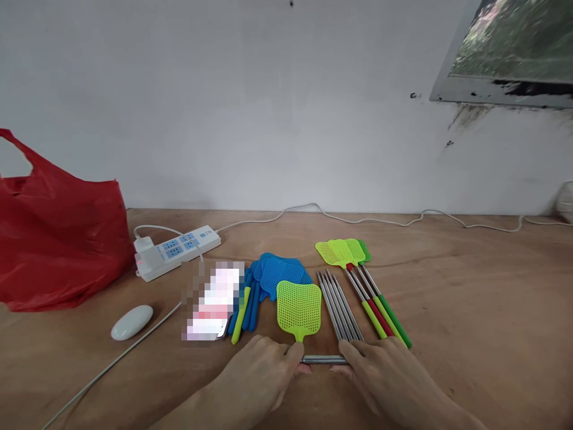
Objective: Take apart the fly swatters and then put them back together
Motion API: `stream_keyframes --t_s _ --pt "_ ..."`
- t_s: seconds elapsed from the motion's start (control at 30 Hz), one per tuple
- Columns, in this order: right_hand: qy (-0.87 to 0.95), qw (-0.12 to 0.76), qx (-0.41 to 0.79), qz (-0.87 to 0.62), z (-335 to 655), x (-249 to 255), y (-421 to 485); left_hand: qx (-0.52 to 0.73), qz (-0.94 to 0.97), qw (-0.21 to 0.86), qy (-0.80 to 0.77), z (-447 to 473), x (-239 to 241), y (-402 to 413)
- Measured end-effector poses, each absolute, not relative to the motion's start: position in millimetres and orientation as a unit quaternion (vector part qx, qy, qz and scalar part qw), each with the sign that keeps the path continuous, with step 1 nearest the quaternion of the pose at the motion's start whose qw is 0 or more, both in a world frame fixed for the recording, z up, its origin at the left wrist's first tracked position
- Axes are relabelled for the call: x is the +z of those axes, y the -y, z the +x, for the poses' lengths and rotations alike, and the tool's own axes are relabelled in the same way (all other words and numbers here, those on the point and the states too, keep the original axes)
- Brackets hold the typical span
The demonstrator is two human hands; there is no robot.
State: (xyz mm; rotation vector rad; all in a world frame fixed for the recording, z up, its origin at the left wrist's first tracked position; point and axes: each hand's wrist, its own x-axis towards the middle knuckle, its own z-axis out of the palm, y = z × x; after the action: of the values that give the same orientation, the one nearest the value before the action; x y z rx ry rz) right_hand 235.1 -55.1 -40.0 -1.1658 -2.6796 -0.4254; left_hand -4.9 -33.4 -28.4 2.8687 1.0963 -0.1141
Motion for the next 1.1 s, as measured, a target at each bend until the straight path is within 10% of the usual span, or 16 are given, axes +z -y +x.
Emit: stream_keyframes --t_s 1.1 --pt "0.887 0.142 -0.107 -0.426 235 -37 47 0.068 0.920 0.105 -0.373 -18 -9 25"
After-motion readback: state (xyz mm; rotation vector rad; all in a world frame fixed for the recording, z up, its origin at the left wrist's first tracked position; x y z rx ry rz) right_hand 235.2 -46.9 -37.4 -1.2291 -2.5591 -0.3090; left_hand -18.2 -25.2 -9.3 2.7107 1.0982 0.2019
